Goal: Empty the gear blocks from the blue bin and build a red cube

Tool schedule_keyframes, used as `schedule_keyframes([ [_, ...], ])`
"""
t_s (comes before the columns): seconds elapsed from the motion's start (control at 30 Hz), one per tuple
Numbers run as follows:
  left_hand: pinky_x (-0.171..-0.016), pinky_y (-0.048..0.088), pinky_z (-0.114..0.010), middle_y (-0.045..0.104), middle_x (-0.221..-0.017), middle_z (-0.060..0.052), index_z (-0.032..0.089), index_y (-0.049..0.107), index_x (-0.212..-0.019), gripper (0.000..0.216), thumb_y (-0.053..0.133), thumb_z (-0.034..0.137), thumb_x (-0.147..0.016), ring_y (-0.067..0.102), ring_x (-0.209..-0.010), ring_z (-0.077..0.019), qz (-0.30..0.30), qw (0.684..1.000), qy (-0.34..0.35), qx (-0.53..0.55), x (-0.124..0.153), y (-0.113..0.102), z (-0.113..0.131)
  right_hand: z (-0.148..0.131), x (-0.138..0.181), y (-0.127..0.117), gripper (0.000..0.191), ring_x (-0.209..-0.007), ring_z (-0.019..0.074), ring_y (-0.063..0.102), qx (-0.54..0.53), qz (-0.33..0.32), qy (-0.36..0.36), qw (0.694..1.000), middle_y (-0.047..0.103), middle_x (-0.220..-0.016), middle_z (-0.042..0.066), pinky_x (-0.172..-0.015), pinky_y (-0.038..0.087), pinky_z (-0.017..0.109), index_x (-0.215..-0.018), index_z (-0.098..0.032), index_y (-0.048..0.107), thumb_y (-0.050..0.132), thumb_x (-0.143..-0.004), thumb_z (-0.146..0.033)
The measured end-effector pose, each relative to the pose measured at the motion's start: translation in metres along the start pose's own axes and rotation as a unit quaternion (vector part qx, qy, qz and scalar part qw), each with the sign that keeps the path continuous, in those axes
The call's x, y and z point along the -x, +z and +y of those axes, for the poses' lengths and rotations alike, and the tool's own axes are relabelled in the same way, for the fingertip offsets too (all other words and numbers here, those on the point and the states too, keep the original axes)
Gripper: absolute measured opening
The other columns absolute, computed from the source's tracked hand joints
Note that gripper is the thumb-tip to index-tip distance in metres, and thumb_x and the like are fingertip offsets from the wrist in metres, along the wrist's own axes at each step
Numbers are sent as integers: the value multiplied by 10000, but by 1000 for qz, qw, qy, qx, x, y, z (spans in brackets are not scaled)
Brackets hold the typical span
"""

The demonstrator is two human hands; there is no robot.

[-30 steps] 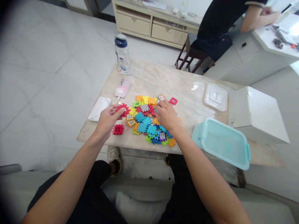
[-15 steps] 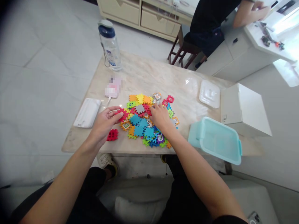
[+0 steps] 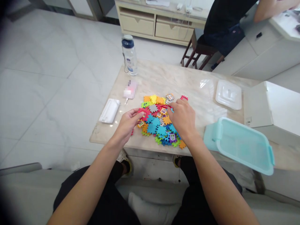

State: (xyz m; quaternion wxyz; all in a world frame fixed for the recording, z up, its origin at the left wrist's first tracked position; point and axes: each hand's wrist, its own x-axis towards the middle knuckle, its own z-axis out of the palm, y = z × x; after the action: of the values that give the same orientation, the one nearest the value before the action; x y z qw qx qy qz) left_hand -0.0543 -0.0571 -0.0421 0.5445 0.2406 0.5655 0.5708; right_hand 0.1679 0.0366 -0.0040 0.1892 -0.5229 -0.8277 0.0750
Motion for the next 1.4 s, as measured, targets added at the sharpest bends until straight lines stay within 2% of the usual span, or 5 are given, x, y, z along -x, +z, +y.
schedule_keyframes([
  [0.2, -797, 616, -281, 831, -1006, -81, 163, 801, -1096, 341, 927, 337, -831, 744, -836, -158, -28, 999, -38, 26, -5, -6, -5, -24, 10, -7, 265, -817, 222, 779, -321, -23, 74, 944, 841, -912, 76, -794, 620, 384, -1116, -205, 871, 698, -976, -349],
  [0.43, -875, 665, -306, 809, -979, -78, 137, 794, -1058, 245, 886, 284, -885, 756, -854, -158, -28, 993, -91, 74, -5, -10, -19, -40, 9, 1, 236, -848, 226, 792, -407, -86, 98, 904, 860, -952, 81, -797, 638, 378, -1011, -220, 880, 750, -954, -409],
  [1.03, -1021, 653, -422, 855, -1206, -148, 152, 818, -1202, 555, 1003, 455, -776, 817, -1080, -276, -56, 998, 17, 30, 7, -8, -7, -51, 16, 21, 283, -808, 228, 745, -315, -92, 47, 944, 803, -964, 79, -722, 610, 362, -1106, -220, 747, 800, -963, -459],
  [1.23, -944, 676, -399, 867, -1156, -140, 147, 824, -1211, 535, 979, 455, -803, 830, -1006, -270, -49, 998, 3, 32, 4, -13, -9, -58, 15, 21, 467, -1328, 359, 666, -175, -76, -147, 971, 717, -1443, 167, -1109, 558, 540, -1435, -246, 698, 799, -987, -334],
  [1.4, -1002, 667, -433, 871, -1127, -134, 150, 847, -1190, 515, 979, 459, -800, 828, -1081, -310, -49, 999, 24, -1, 10, -13, -4, -60, 18, 21, 536, -1392, 380, 635, -91, -108, -181, 973, 722, -1492, 155, -1169, 512, 573, -1544, -269, 666, 757, -1015, -277],
])
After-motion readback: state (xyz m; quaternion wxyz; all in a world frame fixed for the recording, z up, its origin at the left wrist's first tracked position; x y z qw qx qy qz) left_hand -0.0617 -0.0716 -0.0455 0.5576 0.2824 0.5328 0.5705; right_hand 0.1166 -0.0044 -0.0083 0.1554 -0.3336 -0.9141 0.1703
